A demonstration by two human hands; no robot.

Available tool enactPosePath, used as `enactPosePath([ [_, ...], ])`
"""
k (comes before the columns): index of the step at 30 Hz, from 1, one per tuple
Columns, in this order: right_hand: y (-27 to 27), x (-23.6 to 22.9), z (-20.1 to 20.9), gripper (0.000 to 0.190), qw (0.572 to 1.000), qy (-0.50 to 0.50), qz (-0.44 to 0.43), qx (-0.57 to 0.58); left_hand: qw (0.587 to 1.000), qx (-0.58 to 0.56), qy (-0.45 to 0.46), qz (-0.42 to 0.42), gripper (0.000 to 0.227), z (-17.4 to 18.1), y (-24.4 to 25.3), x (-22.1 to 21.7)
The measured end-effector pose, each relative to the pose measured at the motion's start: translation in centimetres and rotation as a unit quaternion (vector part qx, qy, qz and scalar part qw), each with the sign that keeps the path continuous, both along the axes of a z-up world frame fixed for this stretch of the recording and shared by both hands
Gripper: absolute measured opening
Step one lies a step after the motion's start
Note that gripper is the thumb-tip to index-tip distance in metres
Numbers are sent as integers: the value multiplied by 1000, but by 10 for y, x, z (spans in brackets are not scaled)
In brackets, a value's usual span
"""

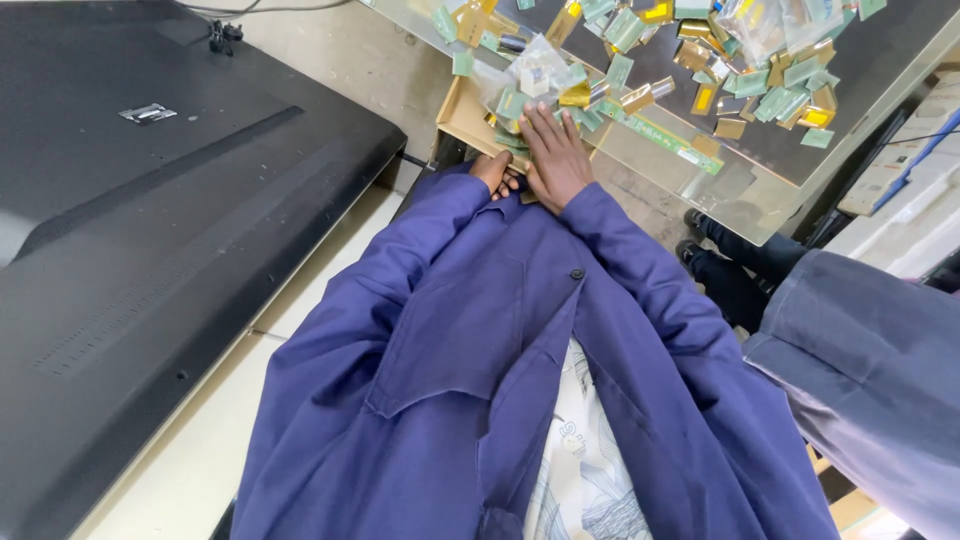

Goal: Picking up small electronic components from a pile on a table and placing them into a cardboard box.

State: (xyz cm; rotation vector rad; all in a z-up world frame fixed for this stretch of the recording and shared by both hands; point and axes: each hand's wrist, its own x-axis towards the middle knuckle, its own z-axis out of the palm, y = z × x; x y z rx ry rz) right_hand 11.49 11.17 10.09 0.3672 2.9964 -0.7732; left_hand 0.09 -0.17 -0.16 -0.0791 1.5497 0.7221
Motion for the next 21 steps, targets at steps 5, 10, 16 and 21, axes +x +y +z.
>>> enactPosePath([
  [5, -1, 14, 3, 56, 992, 100, 0, -78, 1000, -8, 6, -8, 36, 4, 0, 0],
  [10, 7, 23, 1, 43, 971, 183, -155, 7, 1000, -26, -4, 11, 33, 4, 1, 0],
  [16, 4, 31, -12, 47, 972, 163, -168, 5, 999, -29, -5, 13, 36, 1, 1, 1],
  [21, 1, 36, -26, 69, 974, 77, -213, -2, 1000, -22, -7, 12, 36, -6, 0, 2],
])
